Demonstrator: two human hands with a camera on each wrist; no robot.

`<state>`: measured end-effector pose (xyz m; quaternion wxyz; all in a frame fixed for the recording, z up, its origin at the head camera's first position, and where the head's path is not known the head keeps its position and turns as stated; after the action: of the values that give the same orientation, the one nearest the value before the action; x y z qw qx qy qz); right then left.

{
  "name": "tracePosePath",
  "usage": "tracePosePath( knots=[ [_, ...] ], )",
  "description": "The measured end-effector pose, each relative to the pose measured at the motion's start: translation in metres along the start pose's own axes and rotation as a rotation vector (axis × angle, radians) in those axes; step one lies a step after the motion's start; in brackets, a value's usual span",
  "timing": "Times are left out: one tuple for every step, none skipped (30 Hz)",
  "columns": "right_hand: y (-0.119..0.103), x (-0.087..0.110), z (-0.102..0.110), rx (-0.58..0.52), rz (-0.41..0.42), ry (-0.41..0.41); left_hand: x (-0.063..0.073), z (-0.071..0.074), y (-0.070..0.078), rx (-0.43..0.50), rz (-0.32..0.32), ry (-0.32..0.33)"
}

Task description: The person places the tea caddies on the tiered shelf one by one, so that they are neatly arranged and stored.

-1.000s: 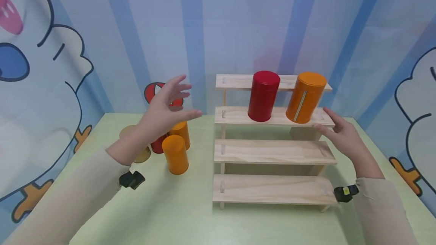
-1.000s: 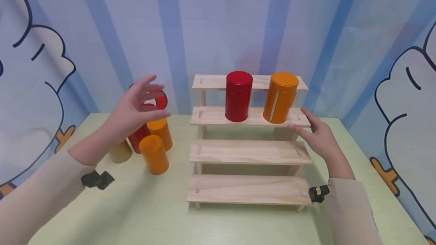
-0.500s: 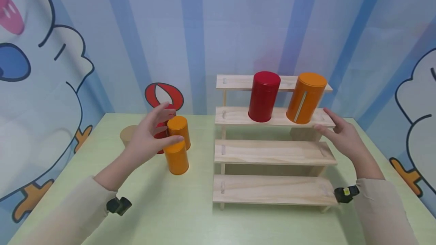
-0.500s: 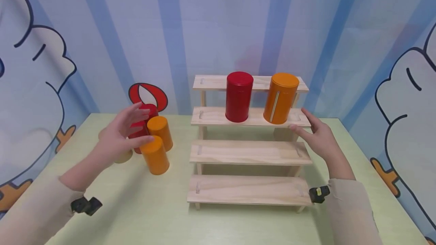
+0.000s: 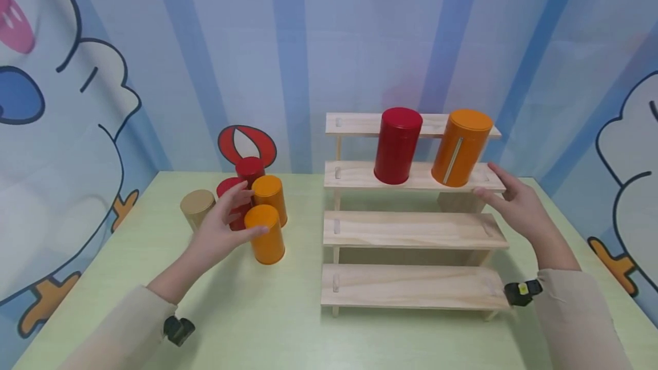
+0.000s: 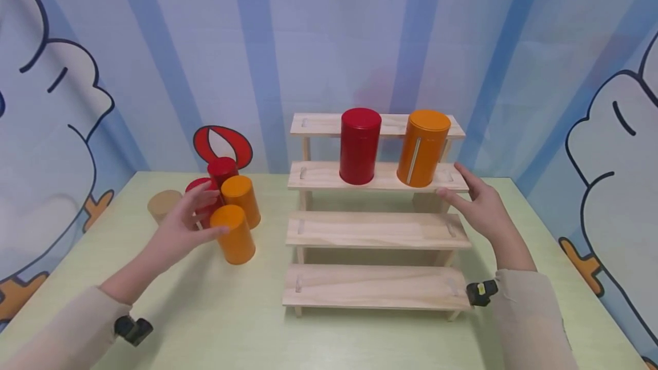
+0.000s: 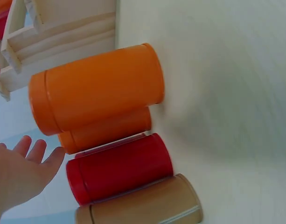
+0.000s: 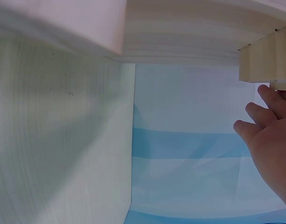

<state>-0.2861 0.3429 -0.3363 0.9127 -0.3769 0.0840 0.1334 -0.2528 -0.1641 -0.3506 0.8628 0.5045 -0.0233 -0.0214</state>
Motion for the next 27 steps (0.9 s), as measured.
tracePosePath(
  knots=[
    [0.000,0.000,0.000,-0.001,0.002,0.000,0.000,0.000,-0.003,0.004,0.004,0.000],
    [0.000,0.000,0.000,-0.003,0.002,0.000,0.000,0.000,-0.005,0.010,0.008,-0.001],
    [0.000,0.000,0.000,-0.003,0.004,0.000,0.000,-0.001,-0.007,0.017,0.011,-0.002],
    [0.000,0.000,0.000,-0.002,0.005,-0.001,-0.001,-0.002,-0.010,0.029,0.015,-0.004],
    [0.000,0.000,0.000,-0.002,0.005,-0.001,-0.001,-0.002,-0.013,0.043,0.016,-0.009],
    [0.000,0.000,0.000,-0.002,0.007,-0.001,-0.002,-0.003,-0.015,0.056,0.019,-0.014],
    [0.000,0.000,0.000,-0.003,0.007,-0.001,-0.003,-0.004,-0.017,0.068,0.023,-0.019],
    [0.000,0.000,0.000,-0.004,0.006,-0.002,-0.003,-0.005,-0.019,0.076,0.028,-0.022],
    [0.000,0.000,0.000,-0.002,0.006,-0.002,-0.004,-0.006,-0.021,0.086,0.033,-0.026],
    [0.000,0.000,0.000,-0.001,0.005,-0.003,-0.005,-0.007,-0.023,0.094,0.038,-0.030],
    [0.000,0.000,0.000,-0.003,0.004,-0.003,-0.006,-0.008,-0.025,0.100,0.039,-0.033],
    [0.000,0.000,0.000,-0.005,0.003,-0.004,-0.006,-0.009,-0.026,0.105,0.045,-0.034],
    [0.000,0.000,0.000,-0.005,0.002,-0.004,-0.006,-0.009,-0.027,0.109,0.050,-0.035],
    [0.000,0.000,0.000,-0.004,0.002,-0.005,-0.007,-0.010,-0.028,0.112,0.053,-0.037],
    [0.000,0.000,0.000,-0.004,0.002,-0.004,-0.007,-0.011,-0.030,0.119,0.058,-0.040],
    [0.001,-0.001,0.000,-0.005,0.002,-0.004,-0.007,-0.012,-0.031,0.122,0.060,-0.043],
    [0.001,-0.001,0.000,-0.006,0.003,-0.003,-0.007,-0.012,-0.032,0.126,0.062,-0.046],
    [0.001,-0.001,0.000,-0.005,0.004,-0.003,-0.008,-0.013,-0.033,0.125,0.067,-0.047],
    [0.001,-0.001,0.000,-0.005,0.005,-0.002,-0.008,-0.014,-0.034,0.121,0.071,-0.047],
    [0.001,-0.001,0.000,-0.006,0.006,-0.001,-0.008,-0.014,-0.035,0.115,0.075,-0.047],
    [0.001,-0.001,0.000,-0.007,0.007,0.000,-0.009,-0.015,-0.036,0.110,0.081,-0.046],
    [0.001,-0.001,0.000,-0.007,0.008,0.000,-0.009,-0.016,-0.038,0.101,0.087,-0.047],
    [0.001,-0.001,0.000,-0.007,0.008,0.000,-0.010,-0.016,-0.039,0.094,0.095,-0.048],
    [0.001,0.000,0.000,-0.006,0.009,0.000,-0.010,-0.017,-0.040,0.087,0.103,-0.050],
    [0.001,0.000,0.000,-0.006,0.009,0.000,-0.010,-0.018,-0.041,0.081,0.111,-0.051],
    [0.001,0.000,0.000,-0.005,0.009,0.000,-0.011,-0.019,-0.041,0.078,0.118,-0.053],
    [0.001,0.000,0.000,-0.004,0.009,0.000,-0.011,-0.019,-0.042,0.076,0.125,-0.056]
  ],
)
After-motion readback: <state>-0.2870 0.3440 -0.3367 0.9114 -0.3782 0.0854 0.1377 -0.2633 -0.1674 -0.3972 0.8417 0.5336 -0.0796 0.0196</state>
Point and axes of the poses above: each hand's wrist, its own x-axis away from the middle knuckle, its own z-axis out of the back of the hand, y = z × x, the point moved 5 cm from there along -x, towards the middle knuckle, and after that the axes turned 10 degrees about z, right-handed, at the moved point
